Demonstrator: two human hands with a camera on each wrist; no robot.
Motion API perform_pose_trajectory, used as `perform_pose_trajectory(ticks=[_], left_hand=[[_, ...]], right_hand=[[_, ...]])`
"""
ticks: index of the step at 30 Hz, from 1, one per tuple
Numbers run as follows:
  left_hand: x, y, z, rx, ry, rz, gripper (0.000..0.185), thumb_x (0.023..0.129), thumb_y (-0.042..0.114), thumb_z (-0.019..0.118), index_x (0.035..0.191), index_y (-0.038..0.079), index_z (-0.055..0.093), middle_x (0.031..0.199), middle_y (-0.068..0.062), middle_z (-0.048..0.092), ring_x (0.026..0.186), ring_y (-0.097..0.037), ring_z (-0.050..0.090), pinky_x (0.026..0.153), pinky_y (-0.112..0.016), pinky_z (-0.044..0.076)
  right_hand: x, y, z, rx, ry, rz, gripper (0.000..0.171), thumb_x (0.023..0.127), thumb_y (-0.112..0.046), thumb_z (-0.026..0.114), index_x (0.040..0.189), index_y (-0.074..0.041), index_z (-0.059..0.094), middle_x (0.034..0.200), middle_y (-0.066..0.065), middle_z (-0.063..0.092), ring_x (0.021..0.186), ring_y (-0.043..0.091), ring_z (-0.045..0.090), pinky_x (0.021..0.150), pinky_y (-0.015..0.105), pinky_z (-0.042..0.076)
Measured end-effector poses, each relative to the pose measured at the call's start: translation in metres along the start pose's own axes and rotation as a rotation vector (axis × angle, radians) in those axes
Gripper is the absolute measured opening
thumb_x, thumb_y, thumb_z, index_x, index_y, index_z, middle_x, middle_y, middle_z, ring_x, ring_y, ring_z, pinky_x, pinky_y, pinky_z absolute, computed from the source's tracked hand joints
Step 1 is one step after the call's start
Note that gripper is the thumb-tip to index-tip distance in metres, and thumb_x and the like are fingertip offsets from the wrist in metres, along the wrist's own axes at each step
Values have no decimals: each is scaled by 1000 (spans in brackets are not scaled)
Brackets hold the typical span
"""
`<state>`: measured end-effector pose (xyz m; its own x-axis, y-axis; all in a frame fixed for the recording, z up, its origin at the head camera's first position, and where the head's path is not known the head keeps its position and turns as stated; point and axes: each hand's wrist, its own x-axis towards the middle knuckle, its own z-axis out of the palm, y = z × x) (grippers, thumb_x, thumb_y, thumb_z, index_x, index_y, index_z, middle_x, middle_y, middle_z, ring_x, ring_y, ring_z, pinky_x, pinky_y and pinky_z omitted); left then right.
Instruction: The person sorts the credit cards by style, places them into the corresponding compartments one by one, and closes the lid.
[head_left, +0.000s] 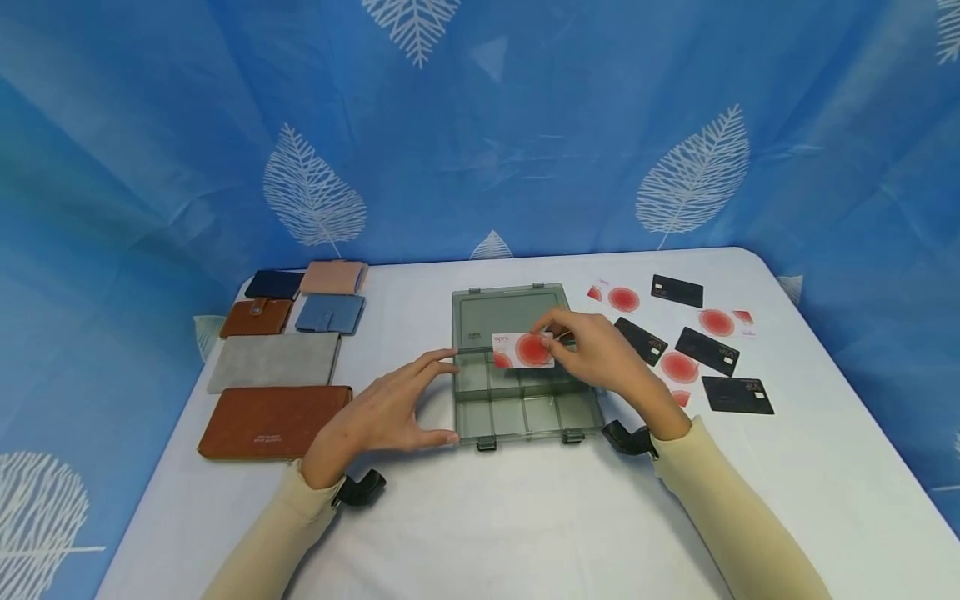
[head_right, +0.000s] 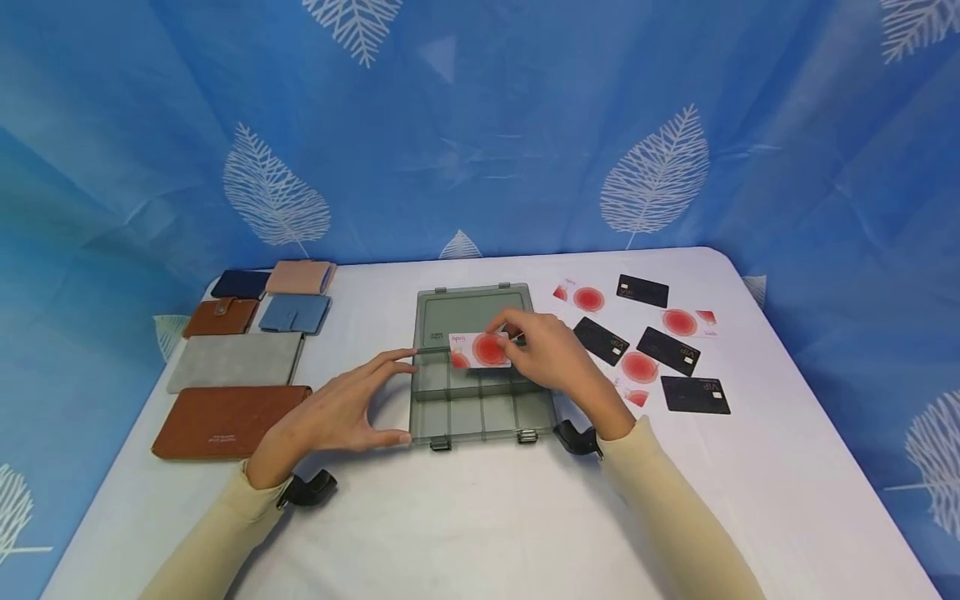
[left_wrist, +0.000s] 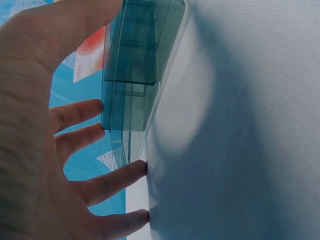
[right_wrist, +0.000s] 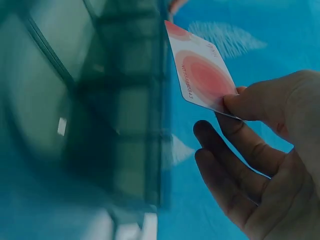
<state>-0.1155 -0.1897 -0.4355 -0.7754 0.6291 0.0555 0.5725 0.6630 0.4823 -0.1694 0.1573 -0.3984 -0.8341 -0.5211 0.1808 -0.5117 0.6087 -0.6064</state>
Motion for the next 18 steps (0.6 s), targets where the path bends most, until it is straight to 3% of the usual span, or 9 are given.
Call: perform_pose_trajectory(ticks=[6, 11, 14, 18], left_hand=[[2, -1, 0, 6, 2, 5, 93, 84, 63, 85, 156, 15, 51, 172, -3, 36, 144, -31, 55, 107, -55, 54], [2, 0, 0, -8, -3, 1, 92, 85, 62, 85, 157, 15, 51, 173, -4, 35, 143, -33, 56, 106, -57, 54], [2, 1, 0, -3, -2, -4, 92, 85, 62, 85, 156, 16, 51, 173, -4, 35, 143, -34, 56, 105, -57, 54], [2, 1, 0, 4, -3, -8, 92, 85, 63, 86, 157, 18, 50, 173, -3, 35, 143, -33, 57, 104, -56, 55]], right_hand=[[1, -9, 25, -19, -9, -5, 21, 103, -7, 71, 122, -14, 75, 109, 4, 79, 98, 24, 75, 81, 44, 59], [0, -14, 38, -50, 0, 26, 19, 103, -9, 72, 120, -17, 76, 110, 3, 79, 66, 12, 59, 58, 31, 40], [0, -15, 43, -70, 9, 24, 18, 102, -10, 74, 118, -18, 77, 109, 3, 80, 65, 13, 58, 55, 30, 36], [0, -16, 49, -101, 4, 4, 18, 101, -10, 75, 116, -20, 77, 107, 2, 80, 84, 17, 71, 59, 31, 45]])
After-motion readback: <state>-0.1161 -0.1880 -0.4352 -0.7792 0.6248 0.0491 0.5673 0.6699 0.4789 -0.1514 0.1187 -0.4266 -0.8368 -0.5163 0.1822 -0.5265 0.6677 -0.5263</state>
